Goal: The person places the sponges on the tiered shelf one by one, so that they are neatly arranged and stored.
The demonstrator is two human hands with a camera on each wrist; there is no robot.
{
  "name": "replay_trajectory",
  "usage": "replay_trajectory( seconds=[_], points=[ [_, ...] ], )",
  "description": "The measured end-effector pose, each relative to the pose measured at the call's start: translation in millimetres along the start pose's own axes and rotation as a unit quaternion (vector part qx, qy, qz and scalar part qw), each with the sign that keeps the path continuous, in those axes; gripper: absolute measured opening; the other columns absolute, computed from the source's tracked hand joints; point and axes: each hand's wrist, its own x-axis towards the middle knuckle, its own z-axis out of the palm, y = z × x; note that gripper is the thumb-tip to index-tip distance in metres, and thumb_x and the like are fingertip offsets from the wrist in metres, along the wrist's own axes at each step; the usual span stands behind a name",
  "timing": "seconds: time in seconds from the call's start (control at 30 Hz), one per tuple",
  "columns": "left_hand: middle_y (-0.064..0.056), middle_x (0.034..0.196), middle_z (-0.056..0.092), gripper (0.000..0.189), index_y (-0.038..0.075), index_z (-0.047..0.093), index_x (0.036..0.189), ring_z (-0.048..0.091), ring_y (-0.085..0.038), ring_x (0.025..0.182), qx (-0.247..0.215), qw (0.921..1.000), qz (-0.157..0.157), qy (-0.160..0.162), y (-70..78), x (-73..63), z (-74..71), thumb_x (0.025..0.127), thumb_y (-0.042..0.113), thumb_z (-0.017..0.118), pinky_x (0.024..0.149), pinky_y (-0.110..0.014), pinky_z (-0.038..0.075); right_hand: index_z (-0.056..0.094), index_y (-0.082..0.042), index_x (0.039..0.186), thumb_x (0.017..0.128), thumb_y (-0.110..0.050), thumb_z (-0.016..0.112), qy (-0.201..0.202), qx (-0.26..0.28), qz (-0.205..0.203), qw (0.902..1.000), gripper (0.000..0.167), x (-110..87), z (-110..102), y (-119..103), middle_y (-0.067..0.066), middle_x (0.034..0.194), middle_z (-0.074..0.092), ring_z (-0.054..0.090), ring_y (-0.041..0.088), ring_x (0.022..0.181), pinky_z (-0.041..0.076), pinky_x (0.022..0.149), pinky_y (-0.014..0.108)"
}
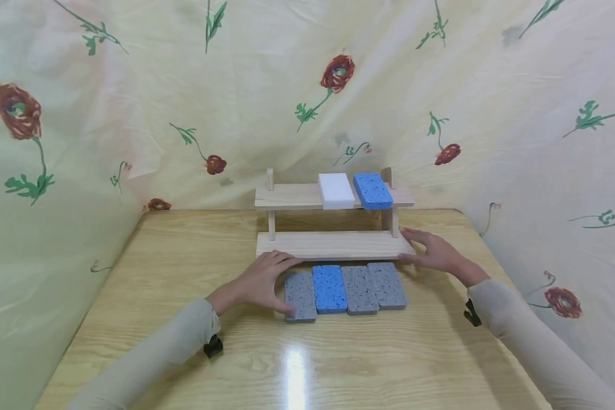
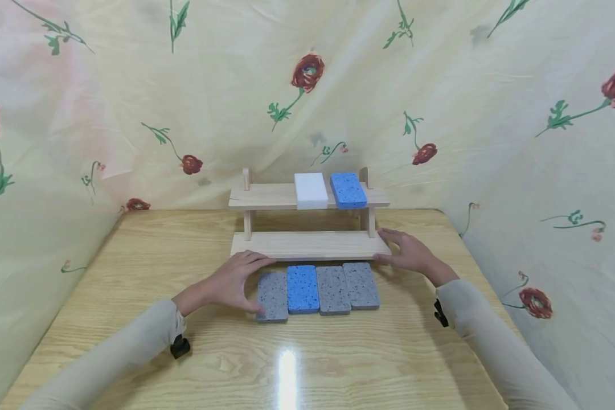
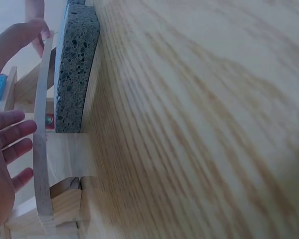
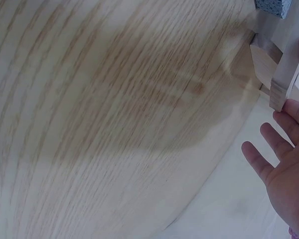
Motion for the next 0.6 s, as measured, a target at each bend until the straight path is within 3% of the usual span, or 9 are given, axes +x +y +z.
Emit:
replay_trajectory(
  seconds=[0.6],
  points=[
    [-0.009,0.152,0.05,0.111,0.01,0.044,0.154,0.046,-0.028,0.139,0.006,0.9999,0.004,-0.013,-0.4,-5.8,10.5,0.068,0.069,0.08,0.116,-0.051,0.038,0.039,0.003,0.154,0.093,-0.048,0.069,0.0,0.004,0.0,1.0,0.085,-0.1,1,1,0.028,0.158,0.038,0.033,0.054,0.145,0.03,0.115,0.068]
  ],
)
